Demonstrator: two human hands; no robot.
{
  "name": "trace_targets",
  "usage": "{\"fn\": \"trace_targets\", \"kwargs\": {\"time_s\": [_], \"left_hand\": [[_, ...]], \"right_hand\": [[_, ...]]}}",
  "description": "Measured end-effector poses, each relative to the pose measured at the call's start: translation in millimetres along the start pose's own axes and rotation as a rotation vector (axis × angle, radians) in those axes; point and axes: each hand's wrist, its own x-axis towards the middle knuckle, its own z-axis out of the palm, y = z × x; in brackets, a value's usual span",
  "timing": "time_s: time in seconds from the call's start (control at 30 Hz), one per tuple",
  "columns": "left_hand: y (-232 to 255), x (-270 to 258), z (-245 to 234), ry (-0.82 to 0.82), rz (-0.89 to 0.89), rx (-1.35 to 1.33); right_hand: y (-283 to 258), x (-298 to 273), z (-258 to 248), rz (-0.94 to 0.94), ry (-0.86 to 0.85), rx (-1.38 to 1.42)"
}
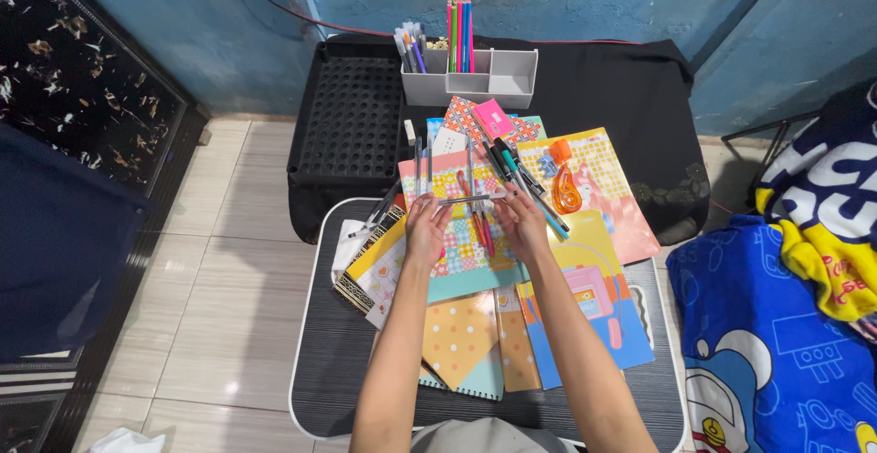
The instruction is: The person sorts pens and small stationery items on a table and places them into a white compartmentalized organizer. They repeatedly pick up pens, align them, and insert them into the organizer's slots.
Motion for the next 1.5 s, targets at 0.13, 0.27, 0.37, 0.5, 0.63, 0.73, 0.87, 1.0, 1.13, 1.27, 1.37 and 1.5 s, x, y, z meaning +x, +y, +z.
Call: {"fn": "trace_targets", "kwargs": {"time_s": [0.13,0.27,0.37,0.5,0.63,0.73,0.87,1.0,1.13,1.27,1.37,1.5], "left_hand": [[0.8,0.6,1.9,0.057,0.009,0.032],[6.4,-1.7,6.8,0.107,-0.021,0.083],[8.7,-1.5,9.6,0.130,-0.032,0.109],[11.0,0.5,10.8,0.147,-0.010,0.127],[21.2,-0.2,13.1,0.096,0.033,0.145],[32.0,-2.8,19.6,0.081,0.044,0.181],[42.6,-7.8,31.1,0.052,0.064,0.195],[47.7,-12.9,39.8,0.042,0.080,0.204],[48.8,-18.2,44.5,0.037,0.086,0.203],[46.3,-26.8,43.2,0.041,0.106,0.204],[49.2,-27.7,45.9,0.047,0.112,0.216],[48.4,-35.9,46.6,0.042,0.123,0.257]], "right_hand": [[-5.6,-4.8,7.0,0.016,0.010,0.006],[-8.3,-8.9,10.8,-0.006,-0.029,0.019],[-8.4,-11.2,10.8,-0.028,-0.079,0.027],[-8.0,-13.3,11.1,-0.057,-0.125,-0.002],[-7.9,-16.9,5.9,-0.030,-0.097,-0.106],[-5.3,-18.1,1.4,-0.010,-0.083,-0.161],[-0.8,-22.6,-3.2,0.014,-0.085,-0.209],[0.2,-30.9,-2.8,0.016,-0.088,-0.244],[-3.1,-42.2,3.7,0.023,-0.096,-0.295],[-7.2,-60.1,11.1,0.020,-0.138,-0.436],[-14.0,-70.4,20.6,0.022,-0.242,-0.514],[-19.1,-83.6,32.1,0.014,-0.307,-0.636]]}}
